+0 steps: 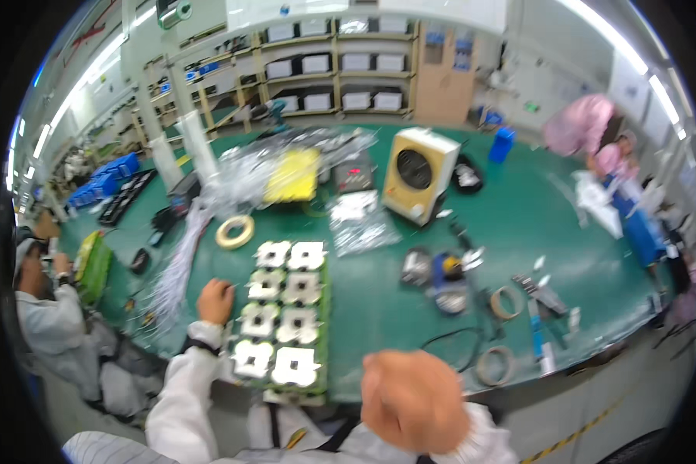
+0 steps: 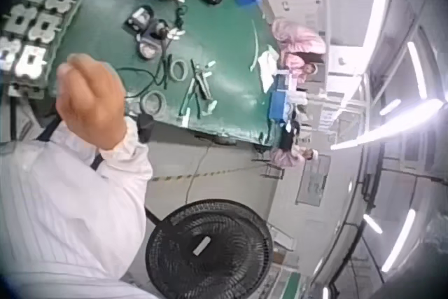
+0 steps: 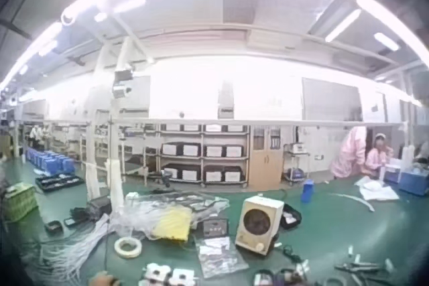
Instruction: Soldering metal connectors onto a series of green cylindrical battery cells to assemble a pack.
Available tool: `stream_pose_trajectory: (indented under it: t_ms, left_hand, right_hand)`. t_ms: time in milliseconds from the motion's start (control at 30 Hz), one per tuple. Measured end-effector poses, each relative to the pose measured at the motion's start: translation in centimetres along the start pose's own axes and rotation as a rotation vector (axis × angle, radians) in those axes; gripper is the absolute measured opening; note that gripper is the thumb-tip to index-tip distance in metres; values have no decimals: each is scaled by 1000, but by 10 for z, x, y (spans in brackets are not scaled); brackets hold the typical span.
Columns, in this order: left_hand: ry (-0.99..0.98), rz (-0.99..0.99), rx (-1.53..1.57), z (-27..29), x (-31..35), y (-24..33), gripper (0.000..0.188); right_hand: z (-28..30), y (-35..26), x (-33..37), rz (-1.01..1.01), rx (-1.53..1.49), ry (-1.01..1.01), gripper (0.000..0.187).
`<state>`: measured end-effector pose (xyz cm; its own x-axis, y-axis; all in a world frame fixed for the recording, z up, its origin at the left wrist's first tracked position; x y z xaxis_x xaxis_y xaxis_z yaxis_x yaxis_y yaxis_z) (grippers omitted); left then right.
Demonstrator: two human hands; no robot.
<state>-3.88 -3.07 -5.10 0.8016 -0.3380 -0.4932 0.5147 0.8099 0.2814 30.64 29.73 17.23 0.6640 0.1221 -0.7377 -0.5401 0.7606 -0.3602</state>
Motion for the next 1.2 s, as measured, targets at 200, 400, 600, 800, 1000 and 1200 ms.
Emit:
stream_pose_trajectory:
  t_ms: [200,400,600,800,1000,1200]
  left_hand:
    - [-7,76,-4,-2,0,0,24]
    - [10,103,55,6,9,0,33]
    - [47,126,111,12,14,-3,33]
    - [45,160,114,10,15,-15,32]
    - [31,141,183,0,15,-18,31]
    - [101,105,196,25,22,6,27]
  right_hand:
    - [10,-105,-54,204,411,-27,29]
    - [-1,-118,-41,356,393,-15,20]
    - [-10,-127,-36,410,450,-27,16]
    - [-21,-138,-50,377,548,-35,12]
    - [-53,-128,-48,483,304,-325,42]
    - [-49,48,-77,14,-21,-146,14]
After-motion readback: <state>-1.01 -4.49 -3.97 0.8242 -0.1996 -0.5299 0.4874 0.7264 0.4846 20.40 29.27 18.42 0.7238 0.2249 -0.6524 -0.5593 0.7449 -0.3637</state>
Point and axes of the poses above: each hand's wrist, its own x-axis away from the middle knuckle, its own z-axis out of the back of the hand, y = z × x, the point moved 7 cm from there along -x, towards the middle knuckle, and after that the axes turned 7 degrees about -y, right-handed, at the moved point
